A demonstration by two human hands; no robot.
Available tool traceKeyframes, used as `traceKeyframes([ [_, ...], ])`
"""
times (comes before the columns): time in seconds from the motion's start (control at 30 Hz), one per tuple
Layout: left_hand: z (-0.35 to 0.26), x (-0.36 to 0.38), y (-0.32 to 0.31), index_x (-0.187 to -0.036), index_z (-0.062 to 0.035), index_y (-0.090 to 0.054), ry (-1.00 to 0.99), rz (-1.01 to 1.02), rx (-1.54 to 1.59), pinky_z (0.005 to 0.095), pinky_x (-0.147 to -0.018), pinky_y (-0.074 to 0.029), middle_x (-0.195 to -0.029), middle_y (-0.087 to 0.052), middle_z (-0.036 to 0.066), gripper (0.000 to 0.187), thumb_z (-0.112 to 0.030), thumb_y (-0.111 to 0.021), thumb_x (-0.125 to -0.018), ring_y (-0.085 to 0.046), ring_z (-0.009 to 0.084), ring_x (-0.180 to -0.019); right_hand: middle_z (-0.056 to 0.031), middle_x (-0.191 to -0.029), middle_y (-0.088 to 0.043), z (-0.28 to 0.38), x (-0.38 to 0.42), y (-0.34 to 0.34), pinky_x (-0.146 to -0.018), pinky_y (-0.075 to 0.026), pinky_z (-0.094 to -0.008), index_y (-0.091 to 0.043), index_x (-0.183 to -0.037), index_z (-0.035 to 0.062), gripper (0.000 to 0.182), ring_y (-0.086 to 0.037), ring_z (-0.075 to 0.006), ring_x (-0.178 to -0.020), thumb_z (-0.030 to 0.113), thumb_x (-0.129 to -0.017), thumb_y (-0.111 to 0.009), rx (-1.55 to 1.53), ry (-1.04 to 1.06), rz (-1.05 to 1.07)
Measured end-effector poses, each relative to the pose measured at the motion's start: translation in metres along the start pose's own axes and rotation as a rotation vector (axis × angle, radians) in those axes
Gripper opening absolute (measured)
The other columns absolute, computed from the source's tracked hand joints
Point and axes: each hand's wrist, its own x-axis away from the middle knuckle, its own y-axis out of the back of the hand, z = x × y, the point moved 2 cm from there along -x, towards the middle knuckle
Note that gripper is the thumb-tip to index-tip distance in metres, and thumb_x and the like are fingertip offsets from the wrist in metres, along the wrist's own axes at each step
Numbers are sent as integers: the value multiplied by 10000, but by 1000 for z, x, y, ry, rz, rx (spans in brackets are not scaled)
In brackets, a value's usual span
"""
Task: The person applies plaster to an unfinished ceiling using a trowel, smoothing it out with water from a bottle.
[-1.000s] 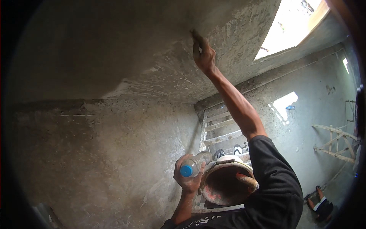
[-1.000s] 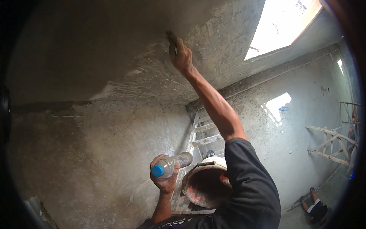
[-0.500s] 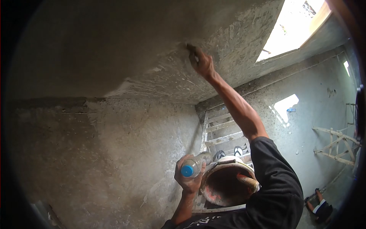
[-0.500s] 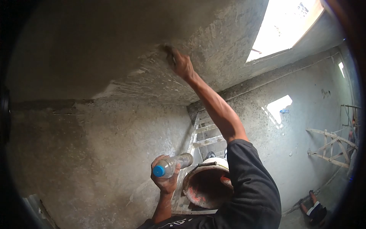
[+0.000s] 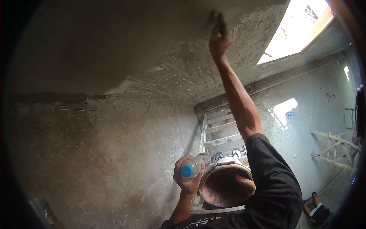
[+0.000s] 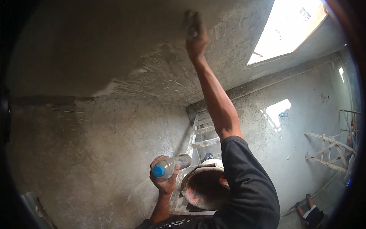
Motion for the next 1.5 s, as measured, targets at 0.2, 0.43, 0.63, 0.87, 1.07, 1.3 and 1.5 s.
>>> traceKeyframes([
  [0.2, 3, -1, 1, -1125, 26, -587, -50, -5, -23, 399, -892, -496, -1052, -635, 155, 545, -183, -866, -705, -625, 280, -968, -165, -1154, -688, 37, 64, 21, -885, -557, -317, -629, -1232, 3, 355, -693, -242, -1016, -32, -885, -562, -165, 112, 519],
  [0.43, 6, 1, 2, -1119, 17, -593, -32, -10, -28, 387, -871, -506, -1030, -644, 146, 538, -169, -870, -698, -633, 268, -939, -132, -1119, -707, -2, -28, 6, -812, -557, -304, -651, -1200, 21, 284, -693, -214, -1005, -1, -942, -532, 71, 63, -12],
  [0.63, 1, -5, 1, -1113, -3, -601, -71, -54, -6, 380, -812, -535, -1012, -654, 147, 529, -143, -877, -684, -656, 275, -898, -183, -1168, -671, -5, 77, -10, -925, -536, -376, -587, -1268, -13, 387, -649, -306, -1108, -68, -889, -528, -64, 125, 436],
  [0.87, 9, -3, 3, -1145, -8, -593, -132, -62, 53, 371, -788, -558, -1028, -665, 157, 582, -137, -897, -665, -679, 286, -897, -137, -1177, -685, 22, 82, 6, -891, -539, -315, -628, -1226, 4, 288, -671, -226, -1065, -3, -959, -523, 94, -7, 197],
  [1.07, 2, -8, 5, -1175, -8, -582, -89, -66, 79, 354, -799, -563, -1062, -670, 164, 619, -124, -901, -657, -684, 278, -919, -155, -1169, -685, 16, 48, -33, -858, -545, -331, -620, -1240, 3, 295, -684, -232, -1030, 42, -967, -517, 44, 29, -2],
  [1.3, 4, -14, 15, -1123, 8, -593, -128, -155, 96, 391, -790, -551, -1005, -659, 168, 574, -114, -890, -647, -667, 305, -883, -148, -1154, -692, 85, 137, -35, -834, -562, -332, -640, -1192, -14, 262, -690, -255, -1023, 24, -966, -514, -148, 192, 576],
  [1.5, 2, -12, 20, -1118, 7, -584, -94, -194, 76, 390, -792, -548, -1001, -657, 166, 564, -114, -885, -657, -664, 301, -873, -167, -1159, -685, 90, 35, -63, -839, -566, -330, -629, -1207, -27, 284, -694, -253, -1015, 3, -963, -487, -1, 162, 74],
])
